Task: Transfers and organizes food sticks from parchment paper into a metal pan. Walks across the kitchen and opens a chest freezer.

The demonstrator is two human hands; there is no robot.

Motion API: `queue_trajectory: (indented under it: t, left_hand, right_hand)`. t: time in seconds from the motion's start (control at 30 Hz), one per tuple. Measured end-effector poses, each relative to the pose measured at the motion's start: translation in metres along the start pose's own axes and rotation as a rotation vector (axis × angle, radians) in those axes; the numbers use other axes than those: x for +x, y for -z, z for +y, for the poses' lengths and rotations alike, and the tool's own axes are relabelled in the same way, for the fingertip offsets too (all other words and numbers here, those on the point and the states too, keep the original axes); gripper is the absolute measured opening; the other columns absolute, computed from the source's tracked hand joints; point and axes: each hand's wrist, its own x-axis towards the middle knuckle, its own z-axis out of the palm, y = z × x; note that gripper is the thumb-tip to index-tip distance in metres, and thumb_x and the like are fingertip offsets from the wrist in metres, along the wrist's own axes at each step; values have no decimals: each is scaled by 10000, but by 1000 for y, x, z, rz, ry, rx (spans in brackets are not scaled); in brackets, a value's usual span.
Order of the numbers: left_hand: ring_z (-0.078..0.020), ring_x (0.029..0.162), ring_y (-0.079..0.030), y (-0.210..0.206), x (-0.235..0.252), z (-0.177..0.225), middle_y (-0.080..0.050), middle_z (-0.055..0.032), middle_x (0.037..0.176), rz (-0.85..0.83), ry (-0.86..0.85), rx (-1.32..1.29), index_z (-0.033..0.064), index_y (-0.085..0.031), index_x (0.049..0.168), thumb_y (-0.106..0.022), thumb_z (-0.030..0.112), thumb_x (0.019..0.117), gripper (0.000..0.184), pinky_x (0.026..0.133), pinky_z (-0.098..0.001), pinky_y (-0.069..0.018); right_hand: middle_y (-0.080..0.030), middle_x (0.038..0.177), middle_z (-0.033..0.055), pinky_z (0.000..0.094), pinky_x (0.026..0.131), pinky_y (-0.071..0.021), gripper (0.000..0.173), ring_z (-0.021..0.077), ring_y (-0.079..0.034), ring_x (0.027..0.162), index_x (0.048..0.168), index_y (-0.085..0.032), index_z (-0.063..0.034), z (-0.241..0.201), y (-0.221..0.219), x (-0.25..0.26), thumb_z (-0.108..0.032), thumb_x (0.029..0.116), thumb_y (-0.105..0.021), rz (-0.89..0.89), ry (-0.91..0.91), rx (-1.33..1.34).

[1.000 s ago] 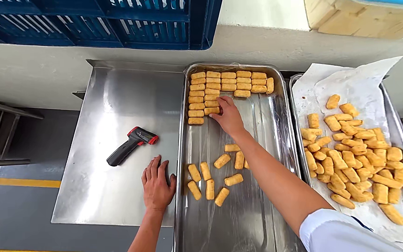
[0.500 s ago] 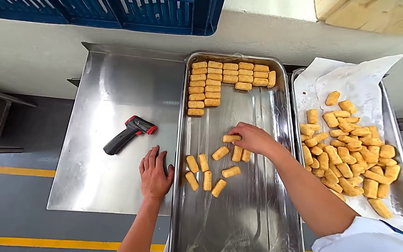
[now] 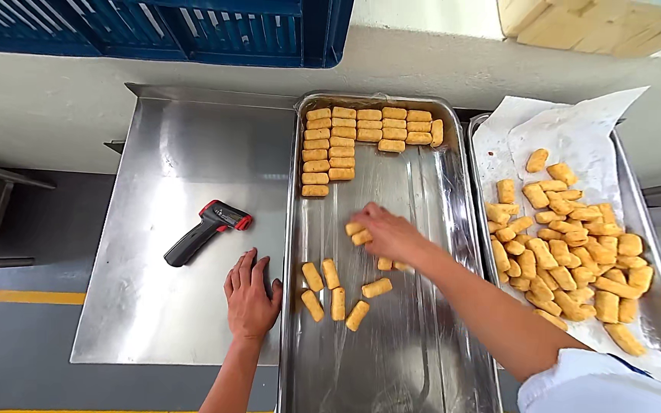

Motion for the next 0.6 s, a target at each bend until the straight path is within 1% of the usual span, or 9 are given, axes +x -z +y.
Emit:
queue_trajectory:
  t: [0.07, 0.1, 0.13, 0.2, 0.27, 0.4, 0.47, 0.6]
  left_hand:
    - [-365, 1409, -483, 0, 1, 0, -554, -152, 1489, -1, 3, -2, 88, -680, 1271, -386, 431, 954, 552, 1147, -563, -332]
    - [-364, 1406, -487, 1, 1, 1, -556, -152, 1487, 2, 4, -2, 88, -681, 1269, -386, 431, 953, 552, 1146, -565, -332]
    - [-361, 1406, -488, 1, 1, 1, -557, -151, 1486, 2, 4, -3, 92, -682, 1268, -386, 432, 953, 550, 1147, -566, -330]
    - [-364, 1404, -490, 1, 1, 1, -561, -151, 1483, 5, 2, -1, 93, -683, 1266, -386, 441, 949, 557, 1145, -565, -332]
    - [-366, 1400, -493, 1, 0, 1, -563, -152, 1480, 4, 3, -2, 92, -684, 1266, -383, 445, 947, 563, 1141, -565, -335]
    - [-379, 1393, -498, 2, 2, 1, -566, -166, 1473, 2, 1, 0, 84, -690, 1256, -379, 450, 947, 571, 1134, -572, -341]
    - [-387, 1387, -505, 2, 1, 1, -573, -169, 1466, 5, -2, -1, 77, -695, 1248, -388, 439, 947, 562, 1126, -584, -352]
    - [-376, 1392, -502, 2, 1, 3, -573, -159, 1469, 5, -3, 5, 89, -693, 1257, -382, 439, 950, 560, 1132, -578, -345]
  right_hand:
    - [-544, 1350, 241, 629, 843, -550, 612, 455, -602, 1160, 1384, -610, -130, 24, 22, 22, -120, 809, -821, 143, -109, 62]
    - [-531, 1363, 273, 650, 861, -539, 624, 484, -588, 1176, 1390, -602, -108, 34, 33, 34, -122, 807, -823, 226, -155, 93]
    - [-522, 1373, 280, 651, 875, -534, 631, 488, -580, 1189, 1398, -593, -103, 41, 42, 46, -130, 809, -819, 298, -191, 117]
    - [-514, 1389, 263, 619, 908, -531, 638, 461, -581, 1197, 1426, -573, -109, 47, 54, 68, -155, 831, -799, 396, -216, 154]
    - [-516, 1400, 240, 588, 932, -531, 631, 435, -580, 1210, 1452, -556, -111, 46, 57, 85, -154, 856, -762, 451, -205, 167]
    - [-484, 1470, 235, 577, 982, -523, 638, 452, -530, 1295, 1490, -520, -76, 41, 50, 98, -74, 891, -740, 495, -163, 133]
    - [-498, 1464, 242, 573, 1021, -504, 587, 457, -516, 1316, 1460, -552, -49, 44, 42, 96, -33, 897, -719, 540, -122, 135]
    - [-581, 1383, 221, 533, 1041, -495, 384, 423, -556, 1281, 1332, -659, -31, 55, 31, 96, -26, 948, -670, 645, -59, 134]
